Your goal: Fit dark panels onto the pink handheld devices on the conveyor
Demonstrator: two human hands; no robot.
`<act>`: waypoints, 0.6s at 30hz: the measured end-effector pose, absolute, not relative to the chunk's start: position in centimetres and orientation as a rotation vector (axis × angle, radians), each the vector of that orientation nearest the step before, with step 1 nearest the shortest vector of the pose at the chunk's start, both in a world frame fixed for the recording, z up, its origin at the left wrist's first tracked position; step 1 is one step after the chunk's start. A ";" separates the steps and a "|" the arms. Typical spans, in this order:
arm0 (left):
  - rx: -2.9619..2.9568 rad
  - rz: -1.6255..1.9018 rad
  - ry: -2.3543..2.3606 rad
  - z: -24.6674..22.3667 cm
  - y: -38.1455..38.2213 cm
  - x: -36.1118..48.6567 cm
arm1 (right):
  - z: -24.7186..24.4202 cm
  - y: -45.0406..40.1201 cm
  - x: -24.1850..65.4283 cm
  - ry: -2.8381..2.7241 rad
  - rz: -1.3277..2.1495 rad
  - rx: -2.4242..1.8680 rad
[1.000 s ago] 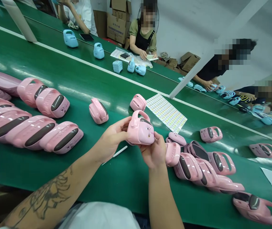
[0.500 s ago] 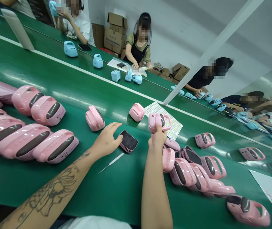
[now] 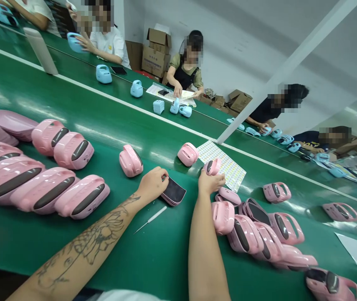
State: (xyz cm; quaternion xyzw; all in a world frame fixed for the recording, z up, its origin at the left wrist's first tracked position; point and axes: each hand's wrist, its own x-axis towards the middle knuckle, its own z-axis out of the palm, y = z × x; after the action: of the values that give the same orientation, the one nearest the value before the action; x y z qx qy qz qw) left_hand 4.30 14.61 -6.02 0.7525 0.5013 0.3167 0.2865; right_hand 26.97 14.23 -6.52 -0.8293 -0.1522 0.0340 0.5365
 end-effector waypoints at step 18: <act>1.572 1.108 1.293 3.2 18.2 7.7 | -1.3 11.1 22.0 -0.702 1.405 -0.789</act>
State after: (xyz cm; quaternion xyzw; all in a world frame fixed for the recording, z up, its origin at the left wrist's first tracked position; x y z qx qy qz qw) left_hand 7.72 18.16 3.18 0.6216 0.5114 0.4380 0.4003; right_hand 21.97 11.11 -1.25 -0.3458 -0.3076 0.6156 0.6379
